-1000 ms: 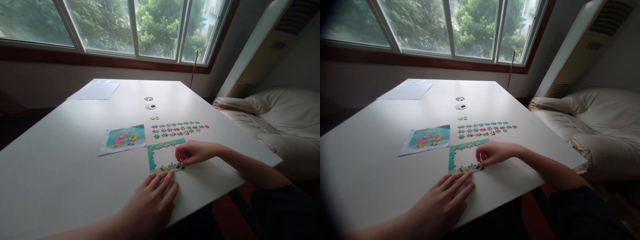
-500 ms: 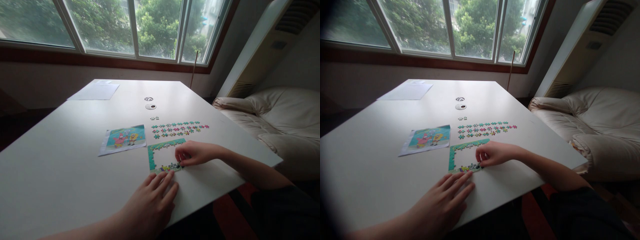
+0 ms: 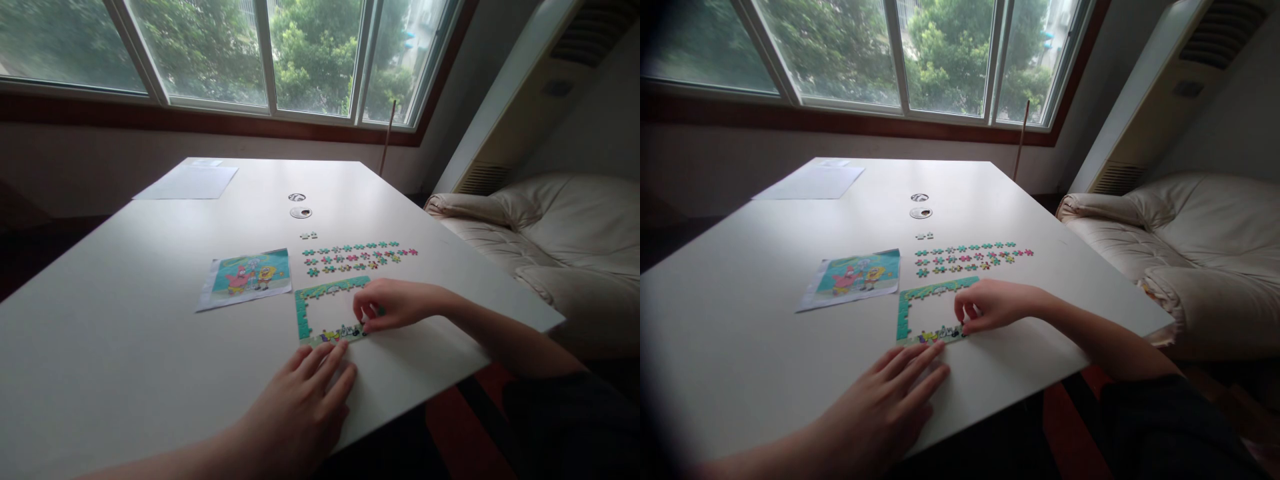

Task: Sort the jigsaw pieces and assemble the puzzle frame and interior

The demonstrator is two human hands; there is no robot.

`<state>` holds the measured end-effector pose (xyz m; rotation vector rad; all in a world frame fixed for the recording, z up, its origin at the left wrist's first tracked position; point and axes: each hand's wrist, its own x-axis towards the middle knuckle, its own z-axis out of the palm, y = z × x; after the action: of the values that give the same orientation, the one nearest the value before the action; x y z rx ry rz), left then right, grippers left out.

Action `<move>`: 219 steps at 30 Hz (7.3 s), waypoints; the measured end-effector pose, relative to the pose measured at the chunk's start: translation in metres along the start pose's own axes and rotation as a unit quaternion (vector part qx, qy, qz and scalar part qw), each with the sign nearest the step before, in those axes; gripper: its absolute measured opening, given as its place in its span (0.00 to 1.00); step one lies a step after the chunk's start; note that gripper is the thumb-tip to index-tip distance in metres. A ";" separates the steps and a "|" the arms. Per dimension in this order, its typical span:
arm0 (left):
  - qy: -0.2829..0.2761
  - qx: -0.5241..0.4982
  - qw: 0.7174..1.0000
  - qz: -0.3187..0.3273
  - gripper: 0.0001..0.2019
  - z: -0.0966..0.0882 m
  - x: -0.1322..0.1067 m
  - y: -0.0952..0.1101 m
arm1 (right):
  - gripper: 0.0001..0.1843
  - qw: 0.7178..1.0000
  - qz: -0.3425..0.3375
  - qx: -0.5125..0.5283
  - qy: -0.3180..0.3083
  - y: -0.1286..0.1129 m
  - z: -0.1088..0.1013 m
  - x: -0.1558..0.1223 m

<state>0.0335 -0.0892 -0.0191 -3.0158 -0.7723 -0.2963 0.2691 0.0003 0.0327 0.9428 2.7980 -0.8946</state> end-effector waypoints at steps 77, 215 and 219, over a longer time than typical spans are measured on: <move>0.021 0.029 0.999 0.000 0.16 0.014 0.034 0.016 | 0.10 0.989 0.046 0.132 0.046 0.013 0.000 -0.011; -0.035 -0.055 0.998 0.002 0.18 0.003 0.043 0.012 | 0.15 0.986 0.020 0.148 0.072 0.027 0.001 -0.022; -0.028 -0.054 0.998 0.000 0.18 0.004 0.042 0.012 | 0.13 0.989 0.028 0.118 0.082 0.024 0.002 -0.022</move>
<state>0.0762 -0.0798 -0.0144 -3.1368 -0.7855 -0.2627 0.2998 0.0028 0.0240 1.1690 2.8249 -1.2150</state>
